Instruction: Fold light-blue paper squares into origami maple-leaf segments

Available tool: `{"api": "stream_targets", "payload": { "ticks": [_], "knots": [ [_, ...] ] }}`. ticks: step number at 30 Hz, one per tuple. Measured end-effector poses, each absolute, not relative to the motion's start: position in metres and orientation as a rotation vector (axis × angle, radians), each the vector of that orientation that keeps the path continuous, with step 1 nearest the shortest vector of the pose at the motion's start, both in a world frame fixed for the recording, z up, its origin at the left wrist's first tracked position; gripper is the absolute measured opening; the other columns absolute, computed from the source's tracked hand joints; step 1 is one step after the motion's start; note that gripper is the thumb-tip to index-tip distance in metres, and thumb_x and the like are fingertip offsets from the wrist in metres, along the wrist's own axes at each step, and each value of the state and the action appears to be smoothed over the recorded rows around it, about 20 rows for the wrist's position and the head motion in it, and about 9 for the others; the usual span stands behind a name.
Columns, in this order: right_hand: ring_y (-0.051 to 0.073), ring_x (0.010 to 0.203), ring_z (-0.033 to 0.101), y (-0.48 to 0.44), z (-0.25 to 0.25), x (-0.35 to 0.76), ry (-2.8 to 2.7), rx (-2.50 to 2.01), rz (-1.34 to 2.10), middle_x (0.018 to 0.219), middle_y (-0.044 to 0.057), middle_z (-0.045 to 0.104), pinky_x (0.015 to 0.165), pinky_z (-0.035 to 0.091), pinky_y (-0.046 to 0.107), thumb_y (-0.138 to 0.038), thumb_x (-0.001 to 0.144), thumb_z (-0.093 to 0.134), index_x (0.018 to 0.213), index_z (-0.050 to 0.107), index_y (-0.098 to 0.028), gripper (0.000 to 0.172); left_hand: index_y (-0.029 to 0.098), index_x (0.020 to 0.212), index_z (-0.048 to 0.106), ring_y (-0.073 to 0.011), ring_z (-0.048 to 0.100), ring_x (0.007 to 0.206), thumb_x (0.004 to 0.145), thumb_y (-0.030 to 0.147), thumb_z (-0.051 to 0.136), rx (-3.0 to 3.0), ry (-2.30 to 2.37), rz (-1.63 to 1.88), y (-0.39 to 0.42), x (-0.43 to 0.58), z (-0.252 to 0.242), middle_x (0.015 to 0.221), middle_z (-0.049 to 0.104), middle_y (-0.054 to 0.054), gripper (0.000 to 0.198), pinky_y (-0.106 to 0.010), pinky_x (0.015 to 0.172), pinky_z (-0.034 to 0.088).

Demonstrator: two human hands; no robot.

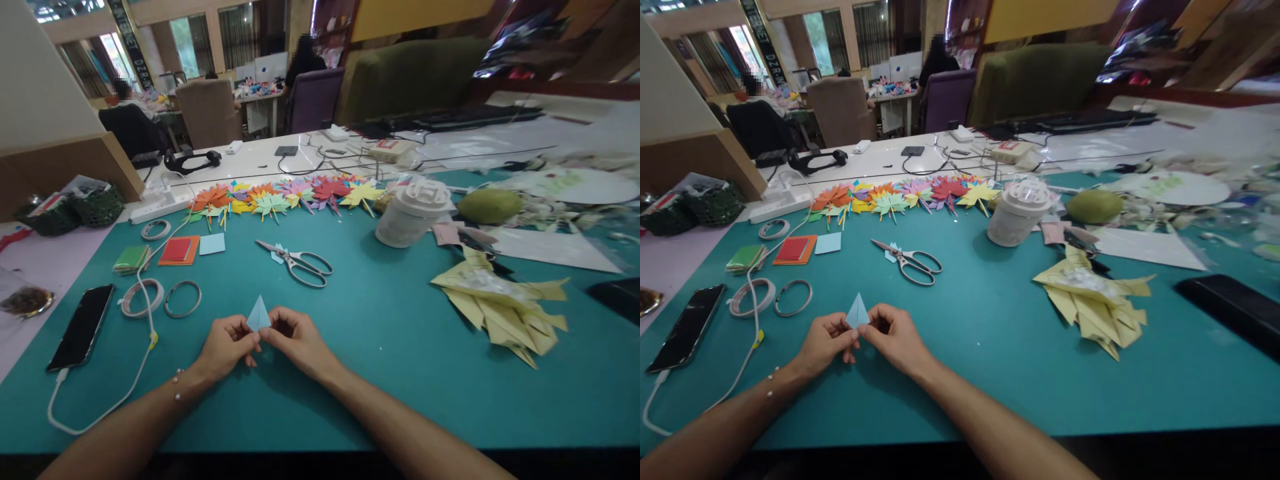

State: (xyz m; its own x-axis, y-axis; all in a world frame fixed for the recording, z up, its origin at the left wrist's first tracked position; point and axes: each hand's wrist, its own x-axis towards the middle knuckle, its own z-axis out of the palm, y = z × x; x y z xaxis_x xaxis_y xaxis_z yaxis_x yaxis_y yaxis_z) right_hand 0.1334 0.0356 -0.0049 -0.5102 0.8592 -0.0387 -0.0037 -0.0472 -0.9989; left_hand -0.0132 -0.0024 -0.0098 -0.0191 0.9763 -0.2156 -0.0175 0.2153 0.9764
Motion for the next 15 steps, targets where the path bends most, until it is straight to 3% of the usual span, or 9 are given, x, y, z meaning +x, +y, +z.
{"api": "stream_targets", "payload": {
  "ticks": [15],
  "knots": [
    [0.010,0.054,0.041,0.0405,-0.0034,0.1359,-1.558,-0.972,1.512,0.057,-0.003,0.046,0.053,0.035,0.023,-0.046,0.073,0.058,0.060,0.052,-0.016,0.033,0.014,0.052,0.053,-0.0082,0.051,0.030,0.058,0.030,0.069,1.045,1.283,1.015,-0.0041,-0.0129,-0.0137,0.044,0.061,0.000,0.024,-0.018,0.034,0.041]
  ]
}}
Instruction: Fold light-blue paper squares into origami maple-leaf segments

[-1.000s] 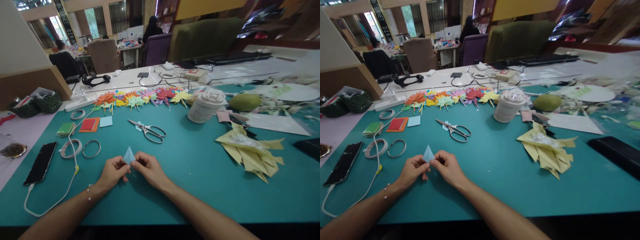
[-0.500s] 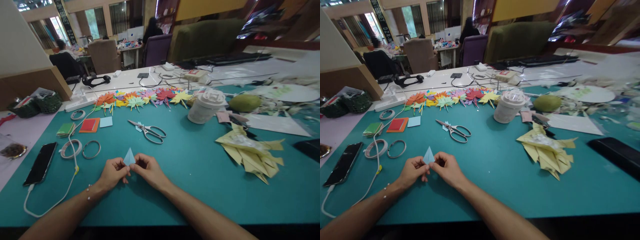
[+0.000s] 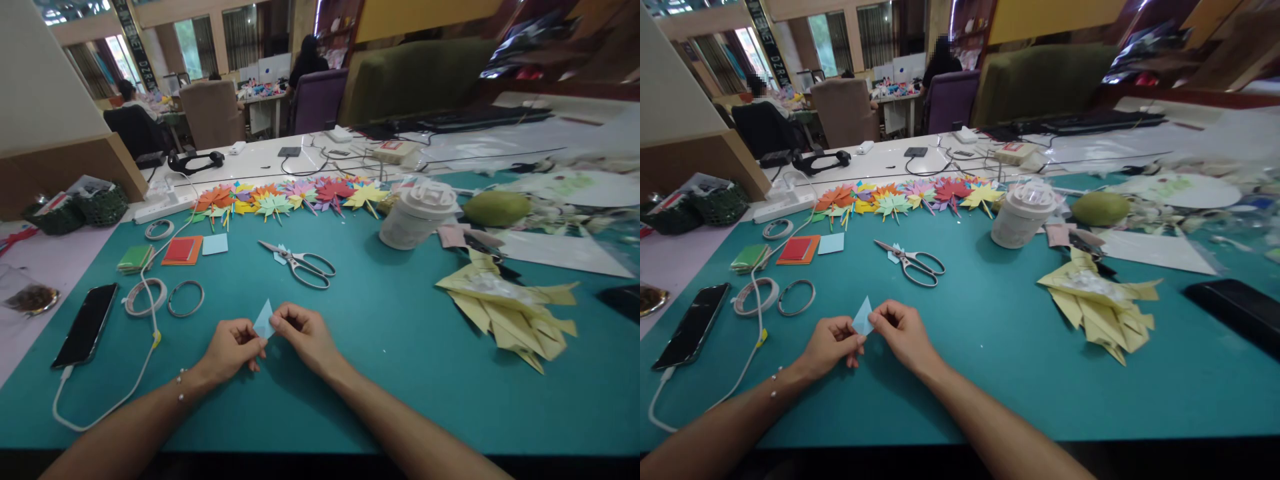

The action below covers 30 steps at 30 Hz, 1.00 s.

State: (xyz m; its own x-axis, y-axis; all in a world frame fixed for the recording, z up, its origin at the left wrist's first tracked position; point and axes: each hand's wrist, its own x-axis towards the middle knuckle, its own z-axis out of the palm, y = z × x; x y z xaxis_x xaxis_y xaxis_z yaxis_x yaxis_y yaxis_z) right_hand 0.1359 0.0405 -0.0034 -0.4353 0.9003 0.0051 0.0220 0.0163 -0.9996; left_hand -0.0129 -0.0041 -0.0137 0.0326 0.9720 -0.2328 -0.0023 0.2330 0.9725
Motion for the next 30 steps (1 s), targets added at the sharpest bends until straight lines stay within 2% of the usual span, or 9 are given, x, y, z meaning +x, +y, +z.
{"api": "stream_targets", "payload": {
  "ticks": [4,7,16,22,30],
  "knots": [
    [0.011,0.057,0.046,0.0396,-0.0048,0.1358,-1.541,-0.948,1.606,0.061,-0.001,0.052,0.056,0.038,0.024,-0.048,0.068,0.064,0.066,0.056,-0.016,0.033,0.015,0.052,0.053,-0.0078,0.050,0.030,0.057,0.033,0.070,1.027,1.319,1.076,-0.0031,-0.0127,-0.0106,0.045,0.061,0.001,0.026,-0.019,0.034,0.042],
    [0.011,0.056,0.045,0.0391,-0.0062,0.1354,-1.604,-0.928,1.604,0.060,-0.002,0.051,0.054,0.036,0.023,-0.049,0.065,0.066,0.062,0.055,-0.016,0.035,0.015,0.052,0.053,-0.0074,0.049,0.029,0.056,0.033,0.070,1.021,1.333,1.095,-0.0026,-0.0131,-0.0103,0.044,0.060,0.001,0.026,-0.020,0.035,0.043],
    [0.013,0.062,0.046,0.0374,-0.0047,0.1352,-1.729,-0.856,1.507,0.065,0.000,0.050,0.058,0.036,0.025,-0.047,0.074,0.058,0.062,0.054,-0.017,0.033,0.014,0.053,0.054,-0.0071,0.049,0.030,0.058,0.034,0.069,1.043,1.315,1.081,-0.0024,-0.0143,-0.0123,0.047,0.062,0.000,0.025,-0.020,0.035,0.045],
    [0.013,0.062,0.046,0.0385,-0.0070,0.1356,-1.731,-0.870,1.499,0.064,0.000,0.050,0.058,0.036,0.025,-0.045,0.076,0.056,0.065,0.053,-0.018,0.030,0.014,0.060,0.055,-0.0066,0.051,0.032,0.061,0.028,0.066,1.077,1.258,1.081,-0.0033,-0.0151,-0.0115,0.053,0.062,0.001,0.018,-0.019,0.037,0.046],
    [0.013,0.060,0.044,0.0379,-0.0067,0.1347,-1.868,-0.876,1.338,0.061,-0.001,0.049,0.058,0.034,0.024,-0.029,0.082,0.047,0.063,0.049,-0.018,0.022,0.014,0.058,0.053,-0.0055,0.049,0.031,0.062,0.027,0.066,1.065,1.290,1.111,-0.0041,-0.0129,-0.0113,0.050,0.059,0.003,0.019,-0.019,0.037,0.046]
  ]
}}
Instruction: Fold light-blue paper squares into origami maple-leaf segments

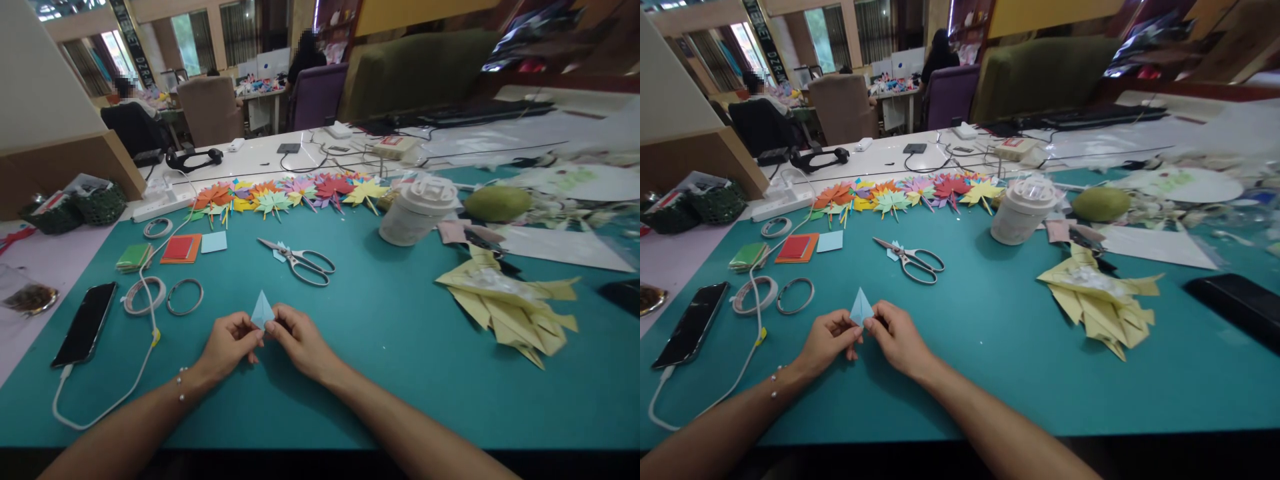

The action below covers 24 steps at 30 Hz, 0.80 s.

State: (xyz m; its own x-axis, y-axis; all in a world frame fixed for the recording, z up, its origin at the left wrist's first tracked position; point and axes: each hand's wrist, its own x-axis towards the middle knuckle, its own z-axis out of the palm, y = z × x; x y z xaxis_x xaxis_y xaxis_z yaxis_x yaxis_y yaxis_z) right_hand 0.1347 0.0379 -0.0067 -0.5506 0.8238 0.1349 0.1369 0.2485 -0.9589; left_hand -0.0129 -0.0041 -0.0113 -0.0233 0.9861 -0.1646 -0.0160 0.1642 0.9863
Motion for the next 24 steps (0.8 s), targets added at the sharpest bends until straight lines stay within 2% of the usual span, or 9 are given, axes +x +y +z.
{"api": "stream_targets", "payload": {
  "ticks": [4,10,15,19,24],
  "knots": [
    [0.012,0.058,0.042,0.0370,-0.0064,0.1344,-1.873,-0.882,1.337,0.060,-0.002,0.047,0.057,0.033,0.024,-0.028,0.082,0.047,0.062,0.049,-0.017,0.022,0.014,0.057,0.053,-0.0056,0.049,0.031,0.060,0.028,0.067,1.059,1.294,1.106,-0.0036,-0.0129,-0.0109,0.050,0.059,0.003,0.020,-0.019,0.036,0.046],
    [0.011,0.058,0.042,0.0375,-0.0063,0.1335,-1.677,-0.903,1.539,0.062,-0.002,0.047,0.054,0.033,0.023,-0.037,0.075,0.057,0.064,0.052,-0.016,0.023,0.015,0.056,0.051,-0.0058,0.048,0.030,0.060,0.031,0.068,1.044,1.286,1.124,-0.0025,-0.0144,-0.0117,0.047,0.059,0.003,0.023,-0.020,0.036,0.047],
    [0.010,0.057,0.043,0.0389,-0.0060,0.1330,-1.616,-0.936,1.566,0.060,-0.002,0.047,0.055,0.034,0.023,-0.034,0.073,0.057,0.061,0.050,-0.016,0.022,0.015,0.061,0.050,-0.0054,0.048,0.031,0.063,0.031,0.067,1.053,1.246,1.138,-0.0014,-0.0142,-0.0150,0.051,0.057,0.004,0.023,-0.020,0.037,0.048],
    [0.010,0.054,0.042,0.0399,-0.0082,0.1333,-1.636,-1.006,1.521,0.056,-0.003,0.045,0.052,0.033,0.023,-0.030,0.072,0.055,0.059,0.048,-0.017,0.020,0.017,0.074,0.048,-0.0037,0.048,0.036,0.064,0.026,0.067,1.066,1.238,1.334,-0.0011,-0.0150,-0.0173,0.069,0.057,0.004,0.023,-0.020,0.039,0.049],
    [0.010,0.053,0.041,0.0397,-0.0091,0.1319,-1.697,-1.003,1.456,0.056,-0.003,0.045,0.051,0.032,0.023,-0.028,0.072,0.054,0.057,0.049,-0.016,0.020,0.019,0.086,0.056,-0.0075,0.052,0.061,0.070,0.023,0.064,1.286,1.191,1.432,-0.0049,-0.0189,-0.0191,0.097,0.051,-0.003,0.019,-0.023,0.054,0.054]
  ]
}}
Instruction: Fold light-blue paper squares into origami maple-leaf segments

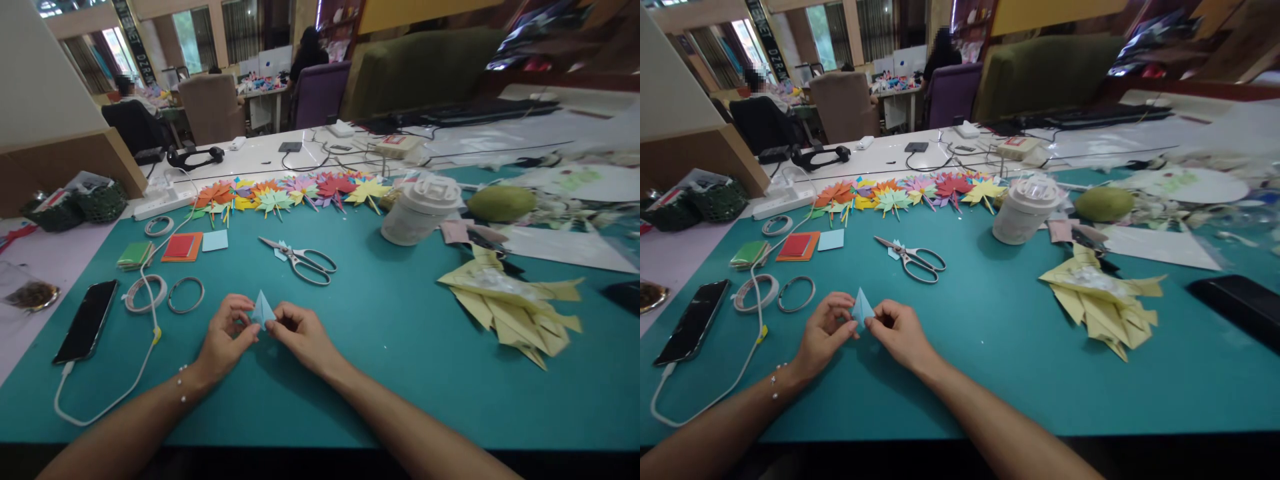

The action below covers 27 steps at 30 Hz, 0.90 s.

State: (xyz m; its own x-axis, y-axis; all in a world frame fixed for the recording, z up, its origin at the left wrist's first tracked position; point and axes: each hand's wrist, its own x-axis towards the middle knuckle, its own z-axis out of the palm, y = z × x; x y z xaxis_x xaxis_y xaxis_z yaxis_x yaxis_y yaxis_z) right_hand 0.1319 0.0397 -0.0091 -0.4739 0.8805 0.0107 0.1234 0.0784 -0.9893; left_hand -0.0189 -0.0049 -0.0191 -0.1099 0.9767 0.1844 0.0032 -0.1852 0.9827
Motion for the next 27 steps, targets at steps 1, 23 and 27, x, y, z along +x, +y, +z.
{"api": "stream_targets", "payload": {
  "ticks": [1,23,27],
  "knots": [
    [0.010,0.054,0.041,0.039,-0.009,0.132,-1.713,-1.000,1.438,0.056,-0.003,0.044,0.051,0.031,0.023,-0.028,0.072,0.054,0.057,0.049,-0.016,0.020,0.019,0.085,0.058,-0.0087,0.052,0.065,0.071,0.024,0.064,1.333,1.196,1.405,-0.005,-0.020,-0.019,0.098,0.050,-0.004,0.017,-0.024,0.055,0.054],
    [0.009,0.053,0.042,0.040,-0.006,0.135,-1.621,-0.989,1.554,0.056,-0.003,0.047,0.052,0.031,0.022,-0.028,0.070,0.056,0.057,0.053,-0.016,0.018,0.016,0.067,0.060,-0.0119,0.056,0.065,0.061,0.023,0.070,1.111,1.155,1.410,0.003,-0.021,-0.020,0.071,0.059,-0.001,0.014,-0.022,0.059,0.046],
    [0.010,0.054,0.043,0.039,-0.004,0.136,-1.660,-0.955,1.504,0.060,-0.001,0.049,0.053,0.033,0.023,-0.027,0.072,0.055,0.056,0.056,-0.016,0.020,0.016,0.069,0.060,-0.0116,0.056,0.063,0.060,0.022,0.071,1.043,1.166,1.366,0.005,-0.022,-0.024,0.068,0.060,0.000,0.015,-0.022,0.059,0.047]
  ]
}}
